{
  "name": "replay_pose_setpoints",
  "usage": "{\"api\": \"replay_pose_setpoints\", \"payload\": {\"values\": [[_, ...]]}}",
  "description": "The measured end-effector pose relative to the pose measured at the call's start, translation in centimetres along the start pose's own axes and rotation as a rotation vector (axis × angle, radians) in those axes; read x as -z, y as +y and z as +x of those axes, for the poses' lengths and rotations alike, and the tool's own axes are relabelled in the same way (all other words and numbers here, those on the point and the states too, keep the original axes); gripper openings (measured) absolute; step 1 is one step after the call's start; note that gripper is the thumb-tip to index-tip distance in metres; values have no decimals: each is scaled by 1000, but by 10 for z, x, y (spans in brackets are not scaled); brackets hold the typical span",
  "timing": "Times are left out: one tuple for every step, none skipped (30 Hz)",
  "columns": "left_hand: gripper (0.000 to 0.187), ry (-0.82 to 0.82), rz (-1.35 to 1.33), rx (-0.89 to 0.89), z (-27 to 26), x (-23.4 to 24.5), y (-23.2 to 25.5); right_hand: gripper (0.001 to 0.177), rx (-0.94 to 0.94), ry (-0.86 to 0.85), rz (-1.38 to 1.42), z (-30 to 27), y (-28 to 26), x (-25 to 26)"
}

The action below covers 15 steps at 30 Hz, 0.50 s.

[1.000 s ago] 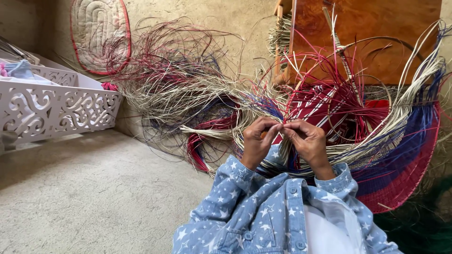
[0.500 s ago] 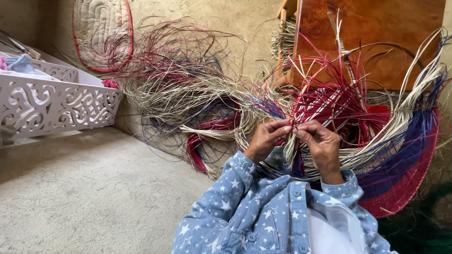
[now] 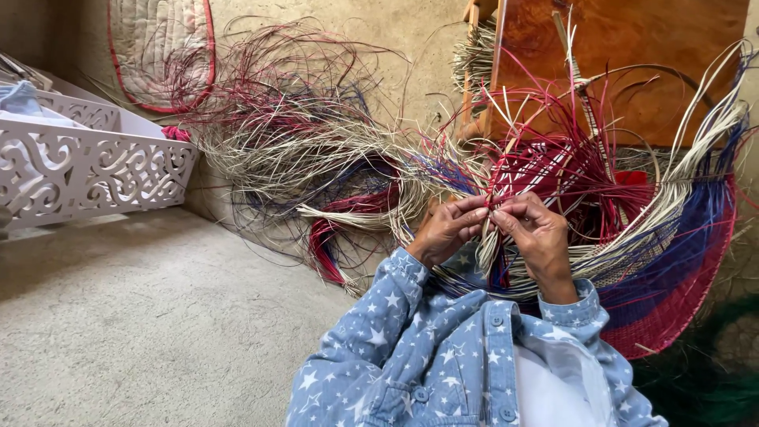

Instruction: Weaving colored fibers together to create a circular mat or basket base

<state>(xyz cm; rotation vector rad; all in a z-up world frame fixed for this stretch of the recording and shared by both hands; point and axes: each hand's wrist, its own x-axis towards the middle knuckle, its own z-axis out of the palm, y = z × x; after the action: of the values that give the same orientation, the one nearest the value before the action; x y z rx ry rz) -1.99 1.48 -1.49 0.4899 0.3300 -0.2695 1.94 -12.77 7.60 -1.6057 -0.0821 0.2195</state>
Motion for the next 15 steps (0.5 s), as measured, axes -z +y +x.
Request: {"api": "replay_pose_setpoints", "payload": {"values": [[38, -20, -11, 4, 0, -1, 1, 7, -7, 3, 8, 0, -2, -1], [38, -20, -14, 4, -1, 1, 0, 7, -8, 2, 6, 0, -4, -1], [36, -26, -21, 9, -1, 2, -1, 8, -23, -3, -18, 0, -6, -1], [34, -33, -29, 15, -2, 3, -2, 10, -38, -6, -43, 0, -8, 0], [34, -33, -31, 16, -1, 3, -1, 10, -40, -6, -45, 1, -4, 3], [31, -31, -21, 24, -1, 3, 1, 10, -48, -27, -74, 2, 0, 6], [28, -28, -11, 32, -1, 3, 2, 10, -56, -47, -104, 3, 4, 8], [28, -28, -13, 32, 0, 7, 2, 10, -56, -48, -105, 4, 3, 8], [28, -13, 14, 23, 1, 11, 2, 10, -51, -62, -131, 4, 2, 7], [27, 2, 40, 15, 2, 14, 2, 9, -46, -76, -157, 4, 1, 7], [27, 1, 38, 16, -1, 7, 7, 9, -47, -76, -159, 5, 1, 8], [28, 11, 49, -11, -5, 1, 13, 10, -48, -77, -178, 6, 2, 8], [29, 20, 60, -38, -8, -6, 18, 10, -50, -78, -197, 7, 3, 8], [29, 20, 58, -37, -9, -5, 17, 10, -52, -78, -199, 7, 1, 6], [29, 33, 61, -49, -10, -4, 15, 10, -22, -82, -252, 8, -2, 4]]}}
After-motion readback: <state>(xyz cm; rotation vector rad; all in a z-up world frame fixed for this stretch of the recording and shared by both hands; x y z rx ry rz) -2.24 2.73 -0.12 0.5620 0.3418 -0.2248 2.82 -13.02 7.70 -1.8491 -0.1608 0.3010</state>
